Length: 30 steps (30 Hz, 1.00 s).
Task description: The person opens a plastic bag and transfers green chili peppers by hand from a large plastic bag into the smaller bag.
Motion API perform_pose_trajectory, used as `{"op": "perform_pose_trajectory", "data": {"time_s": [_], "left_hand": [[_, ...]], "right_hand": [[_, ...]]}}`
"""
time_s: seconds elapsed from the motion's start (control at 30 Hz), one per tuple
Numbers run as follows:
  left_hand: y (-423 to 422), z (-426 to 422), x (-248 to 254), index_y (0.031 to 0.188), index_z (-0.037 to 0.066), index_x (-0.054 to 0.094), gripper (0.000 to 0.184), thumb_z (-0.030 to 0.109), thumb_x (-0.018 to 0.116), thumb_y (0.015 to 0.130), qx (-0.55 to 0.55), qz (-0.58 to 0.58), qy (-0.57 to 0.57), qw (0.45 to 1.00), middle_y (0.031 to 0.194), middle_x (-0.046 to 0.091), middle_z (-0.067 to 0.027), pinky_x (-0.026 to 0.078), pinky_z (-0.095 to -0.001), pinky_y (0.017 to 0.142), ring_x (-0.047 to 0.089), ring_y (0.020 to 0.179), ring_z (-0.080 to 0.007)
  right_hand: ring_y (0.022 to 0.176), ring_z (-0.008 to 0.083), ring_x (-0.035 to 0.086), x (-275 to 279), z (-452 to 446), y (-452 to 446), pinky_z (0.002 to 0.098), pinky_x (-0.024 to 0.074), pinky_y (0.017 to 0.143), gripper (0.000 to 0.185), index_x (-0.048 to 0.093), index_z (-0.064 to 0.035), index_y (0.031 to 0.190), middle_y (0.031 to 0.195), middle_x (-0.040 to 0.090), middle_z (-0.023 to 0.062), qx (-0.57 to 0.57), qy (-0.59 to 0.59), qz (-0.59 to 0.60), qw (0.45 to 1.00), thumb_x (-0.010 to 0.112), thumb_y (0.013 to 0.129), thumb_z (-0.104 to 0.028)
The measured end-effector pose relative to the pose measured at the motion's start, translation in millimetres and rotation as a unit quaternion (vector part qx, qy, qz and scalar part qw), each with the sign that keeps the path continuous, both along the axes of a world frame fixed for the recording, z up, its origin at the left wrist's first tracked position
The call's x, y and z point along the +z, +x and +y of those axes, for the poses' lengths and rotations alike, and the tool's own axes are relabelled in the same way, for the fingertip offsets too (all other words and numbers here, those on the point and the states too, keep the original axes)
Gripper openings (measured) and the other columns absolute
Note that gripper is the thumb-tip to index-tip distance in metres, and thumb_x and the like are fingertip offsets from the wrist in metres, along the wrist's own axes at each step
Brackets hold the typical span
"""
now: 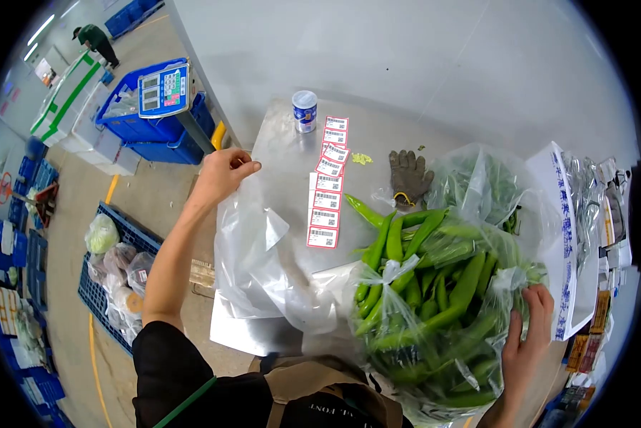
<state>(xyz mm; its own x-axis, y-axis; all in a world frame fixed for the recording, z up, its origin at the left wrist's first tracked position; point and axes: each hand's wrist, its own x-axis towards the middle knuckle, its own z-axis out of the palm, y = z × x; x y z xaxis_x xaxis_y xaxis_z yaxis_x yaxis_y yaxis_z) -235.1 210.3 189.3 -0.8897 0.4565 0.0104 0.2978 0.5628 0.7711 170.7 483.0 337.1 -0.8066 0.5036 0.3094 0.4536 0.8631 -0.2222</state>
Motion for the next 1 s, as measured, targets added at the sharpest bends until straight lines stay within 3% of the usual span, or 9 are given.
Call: {"op": "perform_pose_trajectory", "data": {"time_s": [0.2, 0.33, 0.43, 0.57, 0.67, 0.77, 0.83, 0.97, 1.0], "left_hand": [[77.9, -47.6, 71.2, 0.077, -0.001, 0.063, 0.015, 0.011, 0.072, 0.077, -0.074, -0.008, 0.127, 0.989, 0.059, 0.057, -0.0044, 0.039, -0.0219, 0.045, 0.049, 0.050, -0.0062], [112.5, -88.7, 94.5, 0.076, 0.001, 0.064, 0.015, 0.009, 0.076, 0.071, -0.260, 0.085, 0.191, 0.943, 0.062, 0.058, -0.0037, 0.038, -0.0228, 0.044, 0.050, 0.050, -0.0073], [125.2, -115.0, 106.2, 0.074, 0.001, 0.064, 0.021, 0.007, 0.081, 0.062, -0.383, 0.114, 0.242, 0.884, 0.065, 0.060, -0.0063, 0.038, -0.0235, 0.044, 0.053, 0.050, -0.0110], [116.5, -164.3, 109.1, 0.079, 0.002, 0.065, 0.030, 0.015, 0.084, 0.059, -0.357, 0.192, 0.137, 0.904, 0.066, 0.058, -0.0059, 0.039, -0.0242, 0.044, 0.050, 0.047, -0.0113], [100.7, -201.3, 100.8, 0.090, 0.006, 0.064, 0.035, 0.021, 0.081, 0.063, -0.313, 0.143, 0.007, 0.939, 0.069, 0.056, -0.0066, 0.043, -0.0271, 0.046, 0.053, 0.051, -0.0162], [89.8, -228.6, 71.5, 0.093, 0.005, 0.062, 0.037, 0.021, 0.080, 0.065, -0.322, 0.156, -0.049, 0.932, 0.073, 0.058, -0.0092, 0.046, -0.0293, 0.049, 0.057, 0.053, -0.0204], [93.3, -237.9, 51.2, 0.088, 0.004, 0.063, 0.030, 0.017, 0.078, 0.067, -0.328, 0.158, -0.072, 0.929, 0.071, 0.059, -0.0103, 0.046, -0.0302, 0.051, 0.059, 0.055, -0.0223], [113.4, -229.3, 48.3, 0.076, 0.004, 0.064, 0.017, 0.011, 0.078, 0.067, -0.270, 0.137, 0.060, 0.951, 0.063, 0.059, -0.0076, 0.042, -0.0281, 0.046, 0.055, 0.050, -0.0171], [117.5, -226.2, 54.6, 0.074, 0.003, 0.064, 0.017, 0.010, 0.078, 0.066, -0.278, 0.121, 0.109, 0.947, 0.061, 0.059, -0.0069, 0.041, -0.0273, 0.046, 0.054, 0.049, -0.0158]], "right_hand": [[0.106, 0.0386, 0.051, -20.9, -133.6, -28.8, 0.0416, 0.0397, 0.093, 0.039, 0.053, 0.0017, 0.112, 0.117, 0.050, 0.0209, 0.211, -0.157, 0.048, 0.964, 0.062, 0.074, 0.003], [0.104, 0.0397, 0.052, -70.4, -208.8, -111.4, 0.0416, 0.0406, 0.093, 0.057, 0.050, -0.0014, 0.121, 0.119, 0.049, 0.0198, 0.236, -0.257, 0.118, 0.930, 0.071, 0.068, -0.005], [0.089, 0.0376, 0.055, -140.6, -251.2, -172.5, 0.0434, 0.0435, 0.083, 0.050, 0.051, -0.0026, 0.119, 0.099, 0.056, 0.0179, 0.284, -0.259, 0.171, 0.907, 0.062, 0.070, 0.000], [0.071, 0.0330, 0.057, -171.3, -266.5, -181.4, 0.0405, 0.0467, 0.063, 0.040, 0.060, -0.0033, 0.106, 0.080, 0.059, 0.0148, 0.256, -0.282, 0.203, 0.902, 0.053, 0.068, 0.007], [0.071, 0.0288, 0.059, -136.4, -251.0, -167.4, 0.0331, 0.0456, 0.059, 0.024, 0.063, -0.0007, 0.100, 0.084, 0.060, 0.0141, 0.194, -0.222, 0.237, 0.926, 0.061, 0.077, 0.000], [0.069, 0.0266, 0.059, -93.4, -249.4, -154.3, 0.0318, 0.0459, 0.061, 0.022, 0.063, -0.0009, 0.101, 0.082, 0.061, 0.0114, 0.092, -0.270, 0.272, 0.919, 0.060, 0.078, 0.000], [0.080, 0.0282, 0.060, -92.7, -254.6, -156.9, 0.0349, 0.0473, 0.069, 0.029, 0.059, -0.0027, 0.108, 0.090, 0.061, 0.0125, 0.142, -0.277, 0.253, 0.916, 0.061, 0.079, -0.004], [0.109, 0.0301, 0.052, -119.5, -286.1, -181.6, 0.0383, 0.0417, 0.090, 0.050, 0.047, -0.0052, 0.124, 0.115, 0.054, 0.0158, 0.295, -0.276, 0.148, 0.903, 0.065, 0.077, -0.010], [0.116, 0.0310, 0.046, -131.6, -295.4, -190.4, 0.0392, 0.0377, 0.095, 0.057, 0.043, -0.0059, 0.128, 0.123, 0.049, 0.0168, 0.338, -0.330, 0.117, 0.874, 0.066, 0.076, -0.012]]}}
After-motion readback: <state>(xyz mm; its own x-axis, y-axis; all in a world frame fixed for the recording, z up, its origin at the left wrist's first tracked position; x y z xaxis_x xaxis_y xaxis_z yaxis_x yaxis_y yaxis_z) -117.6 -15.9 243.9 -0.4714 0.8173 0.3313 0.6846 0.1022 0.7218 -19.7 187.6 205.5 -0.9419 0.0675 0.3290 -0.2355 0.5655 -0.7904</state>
